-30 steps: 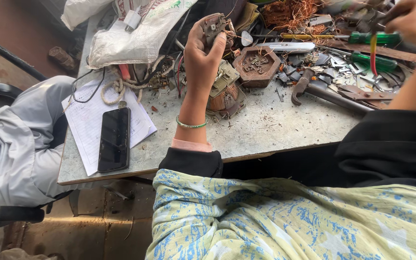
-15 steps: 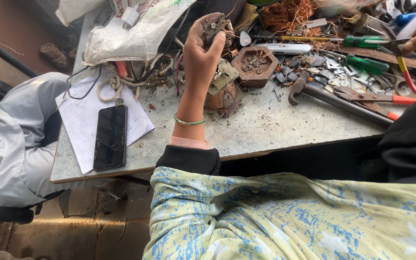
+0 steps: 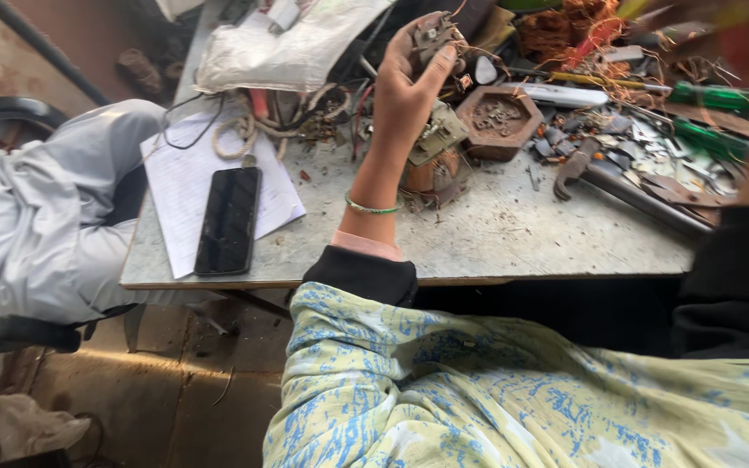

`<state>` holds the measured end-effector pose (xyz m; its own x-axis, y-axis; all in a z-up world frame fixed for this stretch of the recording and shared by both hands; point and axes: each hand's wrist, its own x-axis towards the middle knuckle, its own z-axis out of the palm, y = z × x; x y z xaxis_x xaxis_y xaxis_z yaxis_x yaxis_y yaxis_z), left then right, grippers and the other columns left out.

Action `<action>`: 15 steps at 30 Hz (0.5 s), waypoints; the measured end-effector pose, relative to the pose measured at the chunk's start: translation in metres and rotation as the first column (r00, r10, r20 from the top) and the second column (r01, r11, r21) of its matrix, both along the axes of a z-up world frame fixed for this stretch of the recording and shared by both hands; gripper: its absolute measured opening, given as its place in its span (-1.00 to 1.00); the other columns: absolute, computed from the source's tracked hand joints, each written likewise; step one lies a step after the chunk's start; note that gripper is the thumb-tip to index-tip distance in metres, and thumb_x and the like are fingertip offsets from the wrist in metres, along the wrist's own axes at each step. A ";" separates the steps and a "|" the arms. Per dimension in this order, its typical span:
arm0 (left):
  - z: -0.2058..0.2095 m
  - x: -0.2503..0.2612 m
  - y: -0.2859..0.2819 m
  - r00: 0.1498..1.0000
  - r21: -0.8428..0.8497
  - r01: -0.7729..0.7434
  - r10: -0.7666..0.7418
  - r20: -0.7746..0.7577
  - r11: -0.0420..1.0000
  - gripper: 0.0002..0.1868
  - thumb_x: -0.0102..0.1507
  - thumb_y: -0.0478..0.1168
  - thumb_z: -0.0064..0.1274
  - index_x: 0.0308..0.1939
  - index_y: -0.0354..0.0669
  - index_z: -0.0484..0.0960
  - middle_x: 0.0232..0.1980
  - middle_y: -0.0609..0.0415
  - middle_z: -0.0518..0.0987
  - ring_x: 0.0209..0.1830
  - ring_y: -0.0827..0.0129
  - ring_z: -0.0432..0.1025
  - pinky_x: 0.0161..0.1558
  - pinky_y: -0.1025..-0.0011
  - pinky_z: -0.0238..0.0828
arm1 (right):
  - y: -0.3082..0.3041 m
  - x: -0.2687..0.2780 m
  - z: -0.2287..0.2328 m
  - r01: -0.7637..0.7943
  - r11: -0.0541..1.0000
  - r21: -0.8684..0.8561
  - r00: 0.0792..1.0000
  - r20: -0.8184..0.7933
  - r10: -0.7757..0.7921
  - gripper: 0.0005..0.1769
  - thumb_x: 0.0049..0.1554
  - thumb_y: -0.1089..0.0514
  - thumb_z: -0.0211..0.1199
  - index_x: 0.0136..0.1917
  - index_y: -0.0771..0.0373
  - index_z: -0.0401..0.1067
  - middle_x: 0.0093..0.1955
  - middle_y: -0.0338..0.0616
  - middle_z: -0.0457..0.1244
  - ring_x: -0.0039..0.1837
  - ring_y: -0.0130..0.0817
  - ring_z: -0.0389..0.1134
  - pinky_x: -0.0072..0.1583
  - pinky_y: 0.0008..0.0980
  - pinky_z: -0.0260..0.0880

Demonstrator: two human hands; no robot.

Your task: The person uses pliers to strip copper wire from a small electrical component, likely a transformer or motor part. They repeatedly pull and twist the wire to separate it from the metal casing, occasionally adjusting their grip and the component's orientation on the cluttered workbench.

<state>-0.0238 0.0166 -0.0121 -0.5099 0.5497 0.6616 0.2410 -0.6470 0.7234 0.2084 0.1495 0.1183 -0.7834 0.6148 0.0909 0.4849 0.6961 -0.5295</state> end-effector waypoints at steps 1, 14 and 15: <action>0.000 0.000 -0.001 1.000 -0.008 0.004 -0.004 0.009 1.000 -0.58 0.44 -0.29 0.07 0.35 -0.34 0.39 0.06 -0.01 0.67 -0.02 0.42 0.61 0.03 0.45 0.64 | -0.008 -0.010 0.001 -0.032 0.995 -0.095 0.999 -0.044 0.028 -0.69 0.34 -0.01 0.02 0.08 0.20 0.49 -0.19 -0.16 0.38 -0.36 -0.49 0.29 -0.42 -0.50 0.10; 0.003 0.033 -0.004 0.999 0.092 -0.021 0.017 0.047 0.996 -0.57 0.58 -0.23 -0.17 0.52 -0.22 0.20 0.32 -0.02 0.47 0.20 0.45 0.50 0.27 0.46 0.53 | -0.056 -0.061 -0.079 -0.645 0.521 -0.559 0.730 -0.652 0.204 -0.74 0.39 -0.01 0.07 0.12 0.24 0.31 -0.27 -0.36 0.18 -0.32 -0.67 0.13 -0.31 -0.58 0.14; 0.002 0.036 -0.002 0.997 0.097 0.016 -0.024 0.076 0.995 -0.55 0.58 -0.25 -0.18 0.54 -0.20 0.18 0.31 -0.02 0.48 0.20 0.45 0.49 0.27 0.46 0.52 | -0.056 -0.061 -0.082 -0.627 0.561 -0.540 0.734 -0.651 0.194 -0.73 0.38 -0.01 0.10 0.13 0.25 0.32 -0.27 -0.36 0.18 -0.30 -0.66 0.14 -0.30 -0.57 0.16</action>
